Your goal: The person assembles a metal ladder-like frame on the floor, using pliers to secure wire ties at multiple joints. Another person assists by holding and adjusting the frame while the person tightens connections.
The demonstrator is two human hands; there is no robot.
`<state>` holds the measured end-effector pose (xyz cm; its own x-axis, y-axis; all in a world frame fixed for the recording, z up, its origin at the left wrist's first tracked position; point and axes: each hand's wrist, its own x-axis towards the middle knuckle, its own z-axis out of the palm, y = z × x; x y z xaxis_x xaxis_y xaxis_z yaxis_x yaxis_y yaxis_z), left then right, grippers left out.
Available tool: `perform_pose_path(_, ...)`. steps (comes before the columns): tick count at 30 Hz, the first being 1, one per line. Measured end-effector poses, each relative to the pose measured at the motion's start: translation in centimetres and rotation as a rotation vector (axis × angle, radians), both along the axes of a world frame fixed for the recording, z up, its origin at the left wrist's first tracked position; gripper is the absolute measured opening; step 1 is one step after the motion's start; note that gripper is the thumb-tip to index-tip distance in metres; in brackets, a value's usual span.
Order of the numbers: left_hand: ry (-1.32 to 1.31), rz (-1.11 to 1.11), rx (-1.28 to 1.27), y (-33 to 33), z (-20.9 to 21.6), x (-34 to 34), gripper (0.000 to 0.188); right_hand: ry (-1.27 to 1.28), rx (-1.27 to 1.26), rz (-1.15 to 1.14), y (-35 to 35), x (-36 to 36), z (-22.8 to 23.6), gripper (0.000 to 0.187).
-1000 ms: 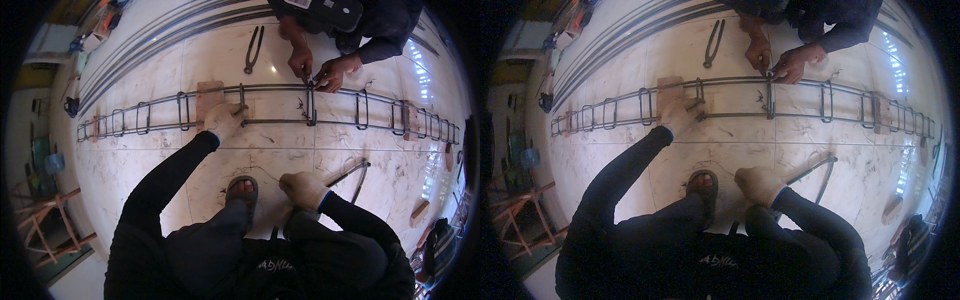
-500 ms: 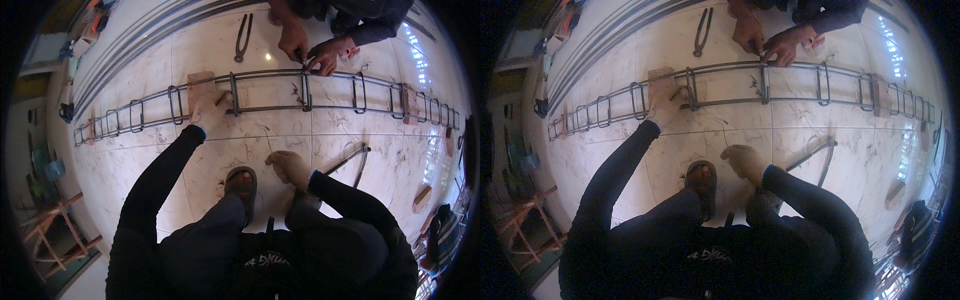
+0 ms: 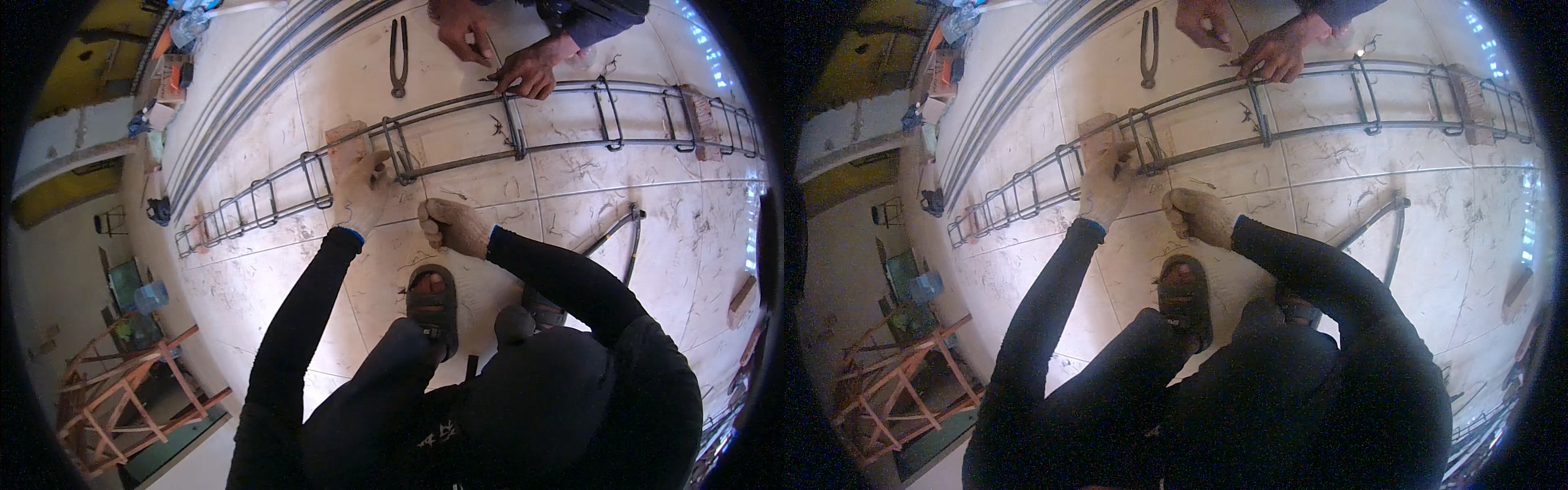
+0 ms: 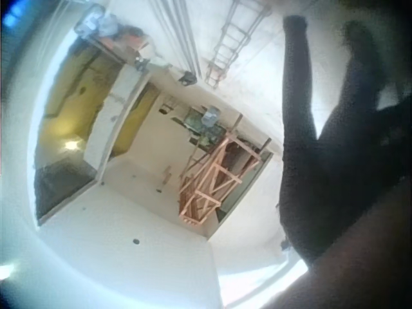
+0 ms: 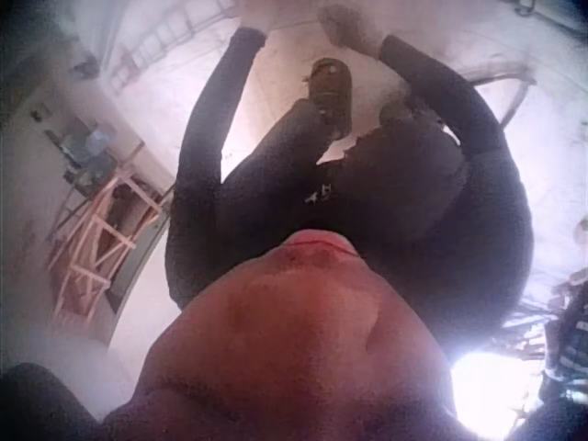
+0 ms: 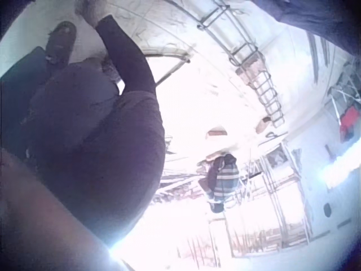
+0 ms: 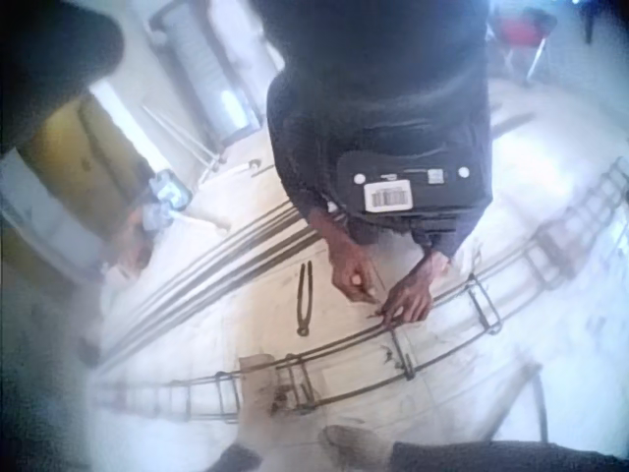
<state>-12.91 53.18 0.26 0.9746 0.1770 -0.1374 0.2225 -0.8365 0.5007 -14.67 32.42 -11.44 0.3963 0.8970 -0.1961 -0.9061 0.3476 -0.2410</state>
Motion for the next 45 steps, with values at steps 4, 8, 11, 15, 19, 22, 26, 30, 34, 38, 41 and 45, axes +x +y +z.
perform_pose_path(4, -0.191, -0.107, 0.243, -0.7, 0.1, 0.2, 0.036, -0.107, 0.016, -0.048, 1.8, -0.4, -0.8, 0.035)
perform_pose_path(8, -0.129, -0.264, 0.377, -1.0, 1.3, 1.8, 0.036, -0.148, 0.061, -0.061, 2.3, 0.2, -2.8, 0.033)
perform_pose_path(11, -0.017, -0.212, 0.423, -1.9, 2.0, 2.6, 0.035, -0.149, 0.040, -0.013, 1.9, 0.8, -2.7, 0.031)
perform_pose_path(15, -0.075, -0.193, 0.397, -3.1, 0.2, 3.8, 0.036, -0.199, -0.002, 0.018, 1.3, 1.6, -2.8, 0.027)
perform_pose_path(19, 0.068, 0.125, 0.045, -0.2, -4.5, 3.4, 0.035, -0.172, -0.091, 0.115, 0.8, 2.1, -2.5, 0.024)
perform_pose_path(22, -0.101, 0.105, 0.184, -1.8, -3.1, 2.9, 0.028, -0.257, -0.367, 0.054, 1.0, 2.7, 0.1, 0.024)
perform_pose_path(26, -0.220, 0.076, 0.165, -1.4, -2.0, 1.2, 0.029, -0.485, -0.895, -0.225, 3.1, 0.9, 1.1, 0.025)
perform_pose_path(30, -0.240, 0.056, 0.029, -0.2, -2.4, -0.6, 0.024, -0.844, -1.105, -0.205, 4.6, 0.6, 0.0, 0.026)
perform_pose_path(34, -0.456, 0.156, -0.104, -0.2, -5.8, -2.8, 0.018, -1.211, -1.264, -0.013, 4.6, 2.2, 3.1, 0.028)
perform_pose_path(38, -0.405, 0.085, -0.243, 0.2, -6.5, -2.4, 0.019, -1.295, -1.252, 0.005, 3.6, 2.3, 4.3, 0.024)
perform_pose_path(41, -0.364, 0.012, -0.363, 0.7, -4.6, -2.5, 0.020, -1.301, -1.251, -0.039, 4.0, 1.7, 4.0, 0.027)
perform_pose_path(45, -0.290, 0.210, -0.533, -0.1, -4.6, -3.2, 0.022, -1.244, -1.396, -0.196, 4.7, 0.4, 4.5, 0.027)
